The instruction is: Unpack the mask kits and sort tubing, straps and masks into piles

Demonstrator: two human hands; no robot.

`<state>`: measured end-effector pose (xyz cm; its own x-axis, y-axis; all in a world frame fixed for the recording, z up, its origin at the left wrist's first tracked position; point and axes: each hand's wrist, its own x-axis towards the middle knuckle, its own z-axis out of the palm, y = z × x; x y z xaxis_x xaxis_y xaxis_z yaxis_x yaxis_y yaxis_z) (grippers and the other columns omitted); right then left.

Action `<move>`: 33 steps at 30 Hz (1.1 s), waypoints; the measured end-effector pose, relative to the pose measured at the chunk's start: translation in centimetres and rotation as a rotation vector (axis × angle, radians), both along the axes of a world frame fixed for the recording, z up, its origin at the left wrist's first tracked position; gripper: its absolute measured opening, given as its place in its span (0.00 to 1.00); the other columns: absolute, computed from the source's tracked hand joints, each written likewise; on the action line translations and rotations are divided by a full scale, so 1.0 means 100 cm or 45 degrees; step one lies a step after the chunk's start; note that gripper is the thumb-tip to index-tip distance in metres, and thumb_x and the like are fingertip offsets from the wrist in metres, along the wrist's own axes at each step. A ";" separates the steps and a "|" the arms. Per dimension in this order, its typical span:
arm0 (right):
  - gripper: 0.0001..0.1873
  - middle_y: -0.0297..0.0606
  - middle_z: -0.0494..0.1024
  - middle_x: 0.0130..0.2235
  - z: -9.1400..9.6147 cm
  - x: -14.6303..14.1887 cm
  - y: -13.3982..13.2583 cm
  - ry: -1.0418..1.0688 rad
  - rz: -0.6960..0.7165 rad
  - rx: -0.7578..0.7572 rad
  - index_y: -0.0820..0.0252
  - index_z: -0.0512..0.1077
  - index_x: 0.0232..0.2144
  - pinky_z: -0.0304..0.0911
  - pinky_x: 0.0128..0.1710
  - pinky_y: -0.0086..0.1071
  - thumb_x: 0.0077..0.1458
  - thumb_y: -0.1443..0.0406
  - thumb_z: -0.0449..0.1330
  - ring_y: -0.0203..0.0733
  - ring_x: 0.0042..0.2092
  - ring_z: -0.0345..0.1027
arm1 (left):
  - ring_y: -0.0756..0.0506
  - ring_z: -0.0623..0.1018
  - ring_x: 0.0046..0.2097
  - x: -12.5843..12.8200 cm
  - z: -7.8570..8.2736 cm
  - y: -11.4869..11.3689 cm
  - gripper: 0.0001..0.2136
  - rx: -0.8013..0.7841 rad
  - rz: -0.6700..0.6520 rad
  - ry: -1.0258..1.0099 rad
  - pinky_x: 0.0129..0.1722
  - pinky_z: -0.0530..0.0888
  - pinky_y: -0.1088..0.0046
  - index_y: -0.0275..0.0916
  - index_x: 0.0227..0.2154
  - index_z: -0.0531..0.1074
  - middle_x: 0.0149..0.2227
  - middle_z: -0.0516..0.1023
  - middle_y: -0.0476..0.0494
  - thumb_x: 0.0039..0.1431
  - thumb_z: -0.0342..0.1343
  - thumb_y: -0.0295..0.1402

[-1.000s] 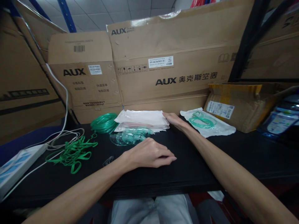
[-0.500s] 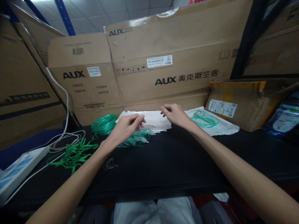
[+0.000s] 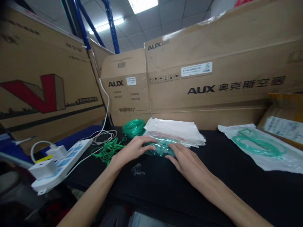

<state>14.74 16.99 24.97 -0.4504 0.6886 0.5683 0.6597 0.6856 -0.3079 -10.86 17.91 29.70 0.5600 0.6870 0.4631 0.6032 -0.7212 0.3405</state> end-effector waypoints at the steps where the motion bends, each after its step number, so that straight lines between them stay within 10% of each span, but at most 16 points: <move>1: 0.19 0.52 0.79 0.52 -0.003 0.000 0.001 0.007 0.011 0.012 0.57 0.72 0.54 0.68 0.53 0.52 0.64 0.59 0.58 0.60 0.52 0.75 | 0.43 0.79 0.54 -0.001 -0.001 0.000 0.13 -0.003 -0.005 -0.003 0.58 0.70 0.68 0.41 0.50 0.78 0.50 0.83 0.43 0.67 0.59 0.39; 14: 0.14 0.40 0.79 0.33 0.018 0.012 -0.009 0.376 0.031 -0.384 0.53 0.72 0.40 0.69 0.40 0.45 0.56 0.52 0.62 0.53 0.37 0.75 | 0.43 0.79 0.54 -0.004 -0.002 -0.003 0.12 0.090 0.023 0.005 0.57 0.71 0.68 0.39 0.50 0.78 0.51 0.81 0.42 0.69 0.57 0.37; 23: 0.21 0.44 0.82 0.47 0.011 0.015 -0.095 1.272 0.379 -1.298 0.52 0.68 0.45 0.69 0.53 0.50 0.55 0.52 0.69 0.54 0.48 0.78 | 0.43 0.79 0.50 -0.003 0.012 -0.042 0.09 0.176 0.135 -0.190 0.55 0.72 0.66 0.40 0.41 0.79 0.45 0.82 0.44 0.70 0.56 0.37; 33: 0.24 0.40 0.81 0.40 0.012 0.013 -0.103 1.431 0.460 -1.388 0.56 0.70 0.51 0.72 0.49 0.43 0.57 0.54 0.69 0.48 0.44 0.79 | 0.40 0.76 0.55 -0.025 -0.033 -0.096 0.08 0.047 0.324 0.184 0.57 0.71 0.57 0.48 0.45 0.78 0.53 0.77 0.45 0.68 0.57 0.39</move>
